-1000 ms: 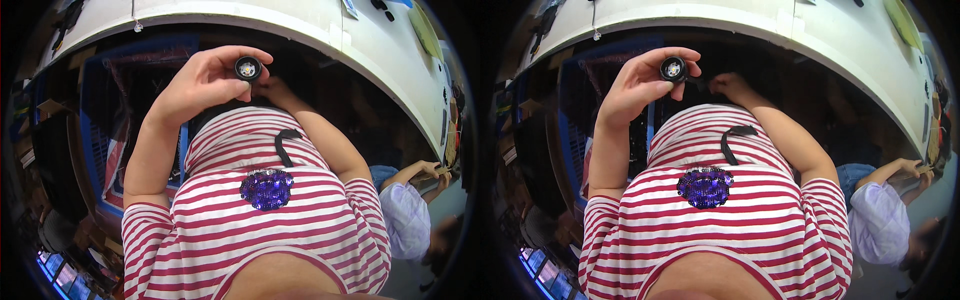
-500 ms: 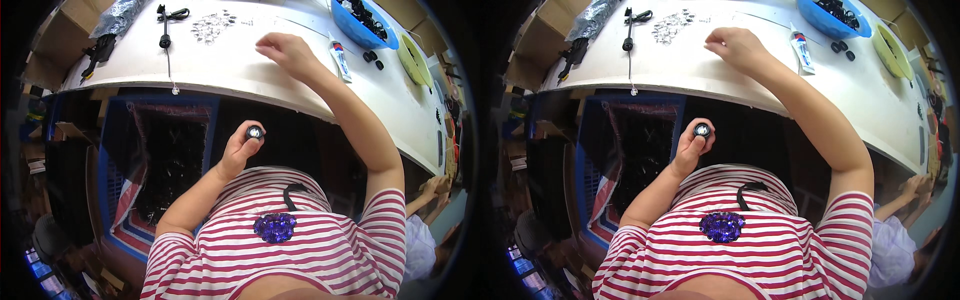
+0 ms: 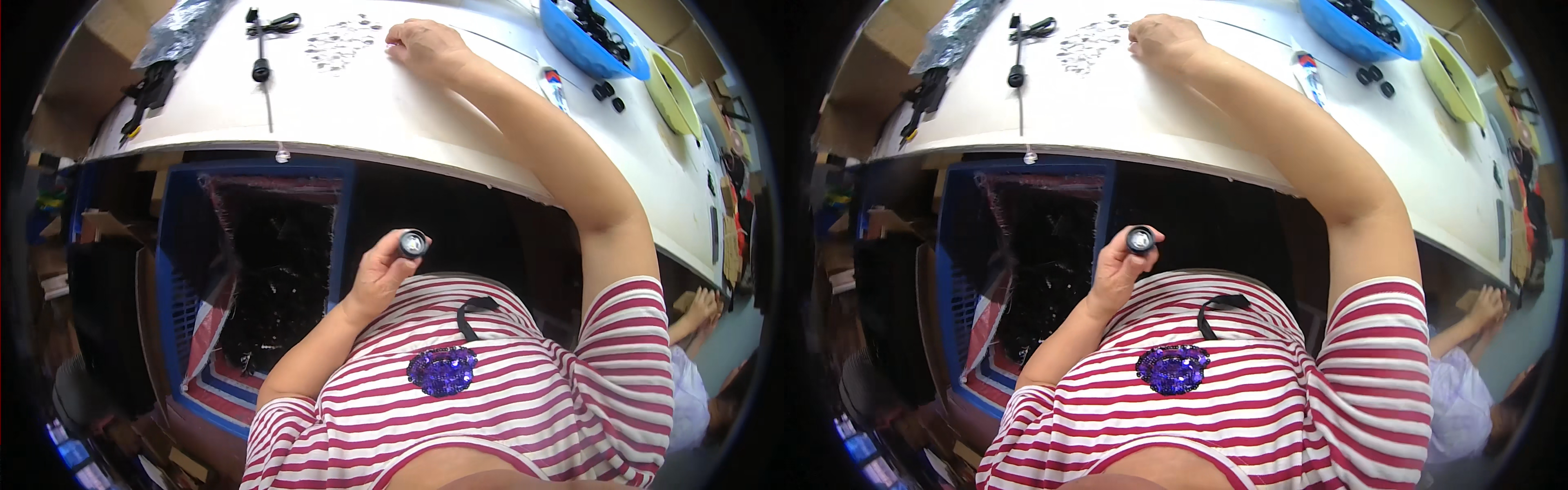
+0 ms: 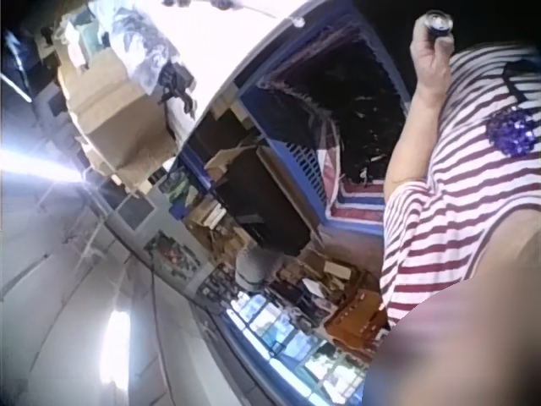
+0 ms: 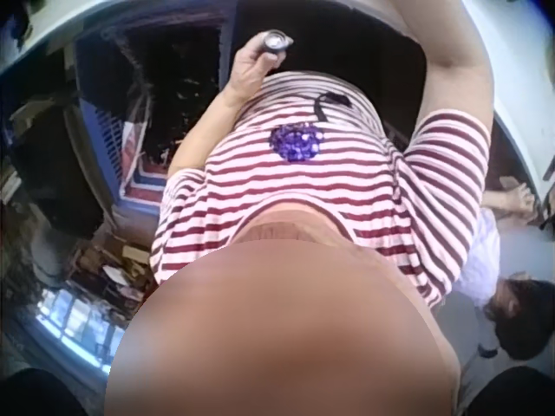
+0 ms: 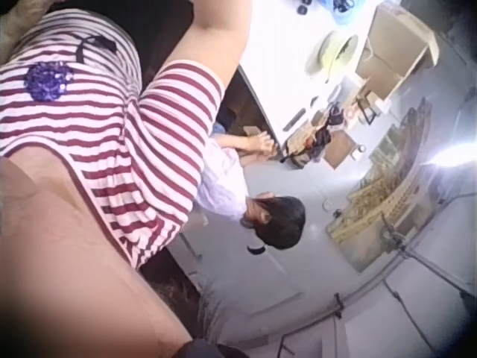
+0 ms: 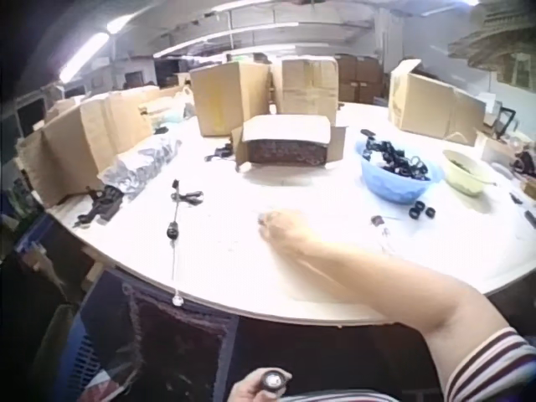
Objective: The person applies glue to small black circular components and attaches white connectors. They then handle a large bundle of black cables, sorting and organizing them on a white table. The person works with various small parts and tools in a cluttered workspace.
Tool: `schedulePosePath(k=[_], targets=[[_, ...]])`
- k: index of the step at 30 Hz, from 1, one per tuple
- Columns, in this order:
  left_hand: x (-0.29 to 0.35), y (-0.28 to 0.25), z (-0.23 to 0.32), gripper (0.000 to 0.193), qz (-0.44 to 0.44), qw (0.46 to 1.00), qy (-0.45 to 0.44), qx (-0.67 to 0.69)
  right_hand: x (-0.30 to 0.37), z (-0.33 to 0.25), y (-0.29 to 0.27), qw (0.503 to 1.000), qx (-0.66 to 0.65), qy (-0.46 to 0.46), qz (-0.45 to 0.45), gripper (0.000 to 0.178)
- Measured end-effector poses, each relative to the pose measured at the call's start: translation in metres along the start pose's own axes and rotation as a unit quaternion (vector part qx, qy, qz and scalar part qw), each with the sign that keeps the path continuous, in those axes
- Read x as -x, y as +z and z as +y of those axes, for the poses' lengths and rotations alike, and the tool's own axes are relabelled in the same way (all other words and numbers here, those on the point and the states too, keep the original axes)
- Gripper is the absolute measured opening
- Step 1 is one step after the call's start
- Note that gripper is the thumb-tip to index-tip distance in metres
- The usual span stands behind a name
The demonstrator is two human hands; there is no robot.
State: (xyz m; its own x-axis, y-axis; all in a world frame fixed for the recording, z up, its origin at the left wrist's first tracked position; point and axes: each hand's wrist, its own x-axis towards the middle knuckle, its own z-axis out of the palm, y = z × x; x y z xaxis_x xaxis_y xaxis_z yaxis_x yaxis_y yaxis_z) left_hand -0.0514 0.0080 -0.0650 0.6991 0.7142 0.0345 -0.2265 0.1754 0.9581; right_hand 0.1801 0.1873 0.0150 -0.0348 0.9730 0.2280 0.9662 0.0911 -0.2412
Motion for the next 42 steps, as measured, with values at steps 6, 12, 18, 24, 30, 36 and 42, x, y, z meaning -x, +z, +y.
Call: schedulePosePath(k=[6,12,18,24,30,36,42], targets=[[-0.018,-0.002,0.013,0.059,0.022,0.996,0.07,0.056,0.094,-0.007,-0.038,0.997,0.049,-0.047,-0.026,0.022],[-0.052,0.017,0.032,0.055,-0.038,0.99,0.134,0.011,0.118,0.004,-0.032,0.999,-0.021,-0.009,0.037,0.024],[-0.065,0.02,0.031,0.042,-0.031,0.995,0.1,-0.001,0.128,0.006,-0.05,0.977,-0.203,-0.015,0.057,0.02],[-0.067,0.029,0.02,0.038,-0.025,0.994,0.103,-0.033,0.172,-0.02,-0.088,0.946,-0.308,-0.099,-0.024,0.02],[-0.07,0.043,0.022,0.037,-0.043,0.996,0.081,-0.019,0.191,-0.016,-0.092,0.929,-0.359,-0.089,-0.028,0.021],[-0.069,0.048,0.017,0.021,-0.073,0.996,0.053,-0.024,0.2,-0.006,-0.089,0.909,-0.408,-0.047,-0.074,0.027],[-0.07,0.057,0.026,0.034,-0.053,0.996,0.054,-0.049,0.199,0.045,-0.109,0.936,-0.349,0.037,0.018,0.03]])
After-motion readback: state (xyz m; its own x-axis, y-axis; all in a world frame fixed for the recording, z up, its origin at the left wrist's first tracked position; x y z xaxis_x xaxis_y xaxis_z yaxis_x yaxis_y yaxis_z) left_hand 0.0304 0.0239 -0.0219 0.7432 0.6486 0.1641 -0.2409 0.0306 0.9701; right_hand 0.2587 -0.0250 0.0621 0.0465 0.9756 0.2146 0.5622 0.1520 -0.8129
